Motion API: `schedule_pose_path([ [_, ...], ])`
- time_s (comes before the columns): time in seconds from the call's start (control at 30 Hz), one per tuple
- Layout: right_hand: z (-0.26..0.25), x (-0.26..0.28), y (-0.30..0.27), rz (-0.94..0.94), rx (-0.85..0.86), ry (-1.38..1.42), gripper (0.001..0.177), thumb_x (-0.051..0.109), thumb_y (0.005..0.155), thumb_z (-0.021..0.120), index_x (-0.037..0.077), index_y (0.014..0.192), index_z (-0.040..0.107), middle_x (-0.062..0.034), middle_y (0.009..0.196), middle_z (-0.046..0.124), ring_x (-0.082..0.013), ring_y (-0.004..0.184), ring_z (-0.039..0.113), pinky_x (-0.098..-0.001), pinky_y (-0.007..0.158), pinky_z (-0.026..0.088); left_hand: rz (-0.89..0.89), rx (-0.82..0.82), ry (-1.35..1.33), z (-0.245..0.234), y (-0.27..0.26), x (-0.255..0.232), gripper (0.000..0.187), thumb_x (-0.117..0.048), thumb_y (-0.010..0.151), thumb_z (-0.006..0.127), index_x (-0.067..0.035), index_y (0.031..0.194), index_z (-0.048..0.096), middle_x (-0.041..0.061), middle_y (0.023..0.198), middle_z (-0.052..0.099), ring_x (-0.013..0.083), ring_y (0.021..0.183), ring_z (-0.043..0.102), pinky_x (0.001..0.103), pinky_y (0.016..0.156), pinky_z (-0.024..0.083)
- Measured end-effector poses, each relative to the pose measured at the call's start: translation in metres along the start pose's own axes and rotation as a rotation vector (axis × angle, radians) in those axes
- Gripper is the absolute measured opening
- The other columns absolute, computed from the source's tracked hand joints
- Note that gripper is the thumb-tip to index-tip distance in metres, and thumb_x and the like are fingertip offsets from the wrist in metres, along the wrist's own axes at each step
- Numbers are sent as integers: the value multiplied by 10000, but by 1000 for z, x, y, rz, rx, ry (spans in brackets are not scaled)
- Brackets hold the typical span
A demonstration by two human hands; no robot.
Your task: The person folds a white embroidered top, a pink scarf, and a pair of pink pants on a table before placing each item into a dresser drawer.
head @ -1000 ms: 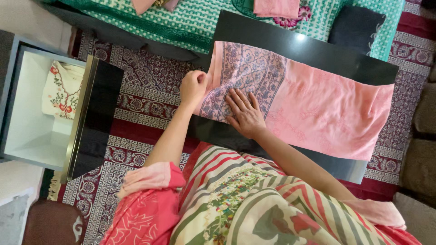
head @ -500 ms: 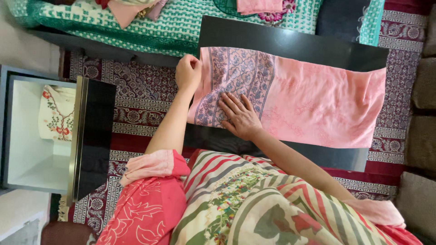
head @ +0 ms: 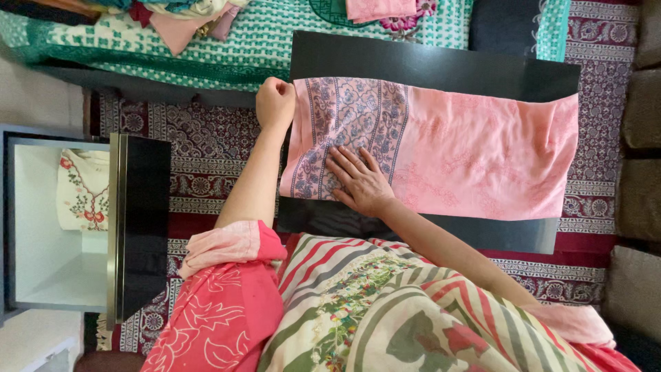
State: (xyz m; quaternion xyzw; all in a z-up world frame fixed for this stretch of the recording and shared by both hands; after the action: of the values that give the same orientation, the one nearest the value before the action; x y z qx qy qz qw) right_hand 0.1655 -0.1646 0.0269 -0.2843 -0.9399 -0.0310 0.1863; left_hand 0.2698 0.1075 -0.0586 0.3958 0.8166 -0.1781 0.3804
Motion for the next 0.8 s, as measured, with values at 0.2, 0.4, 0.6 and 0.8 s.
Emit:
schedule_pose_path([
  [0.2, 0, -1, 1, -5, 3, -10, 725, 480, 985, 521, 118, 1592, 356, -99, 1687, 272, -257, 1566, 211, -522, 1257, 109, -90, 189, -108, 18, 1, 8, 296, -309, 809, 819, -30, 846, 729, 114, 829, 748, 244, 785, 745, 373, 705, 558],
  [0.4, 0, 0, 2, -4, 7, -15, 725, 487, 984, 513, 116, 1589, 361, -99, 1685, 277, -257, 1564, 214, -522, 1257, 107, -13, -1, -151, 5, 15, -13, 183, -202, 833, 785, -27, 849, 735, 111, 800, 762, 208, 716, 738, 355, 648, 549],
  [0.6, -1, 0, 1, -5, 4, -16, 726, 486, 986, 511, 114, 1590, 357, -105, 1681, 280, -264, 1562, 216, -525, 1255, 109, -105, 97, -363, -2, 34, -32, 137, -108, 916, 709, -31, 844, 621, 130, 731, 699, 156, 440, 675, 354, 432, 520],
  [0.8, -1, 2, 2, -7, 0, -15, 727, 479, 986, 513, 115, 1594, 354, -106, 1685, 277, -264, 1564, 216, -529, 1256, 112, 219, -51, 75, -12, 29, -44, 102, -114, 883, 731, -66, 857, 645, 119, 823, 724, 302, 808, 722, 423, 712, 552],
])
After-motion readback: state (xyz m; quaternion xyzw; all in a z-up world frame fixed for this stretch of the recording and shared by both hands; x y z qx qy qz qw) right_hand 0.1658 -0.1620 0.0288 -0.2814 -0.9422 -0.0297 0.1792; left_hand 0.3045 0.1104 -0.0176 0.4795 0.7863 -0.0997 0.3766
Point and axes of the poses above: each hand's wrist, its own y-axis towards the middle knuckle, its own z-axis out of the palm, x = y × z, the point moved 4 cm from there along y, towards the middle knuckle
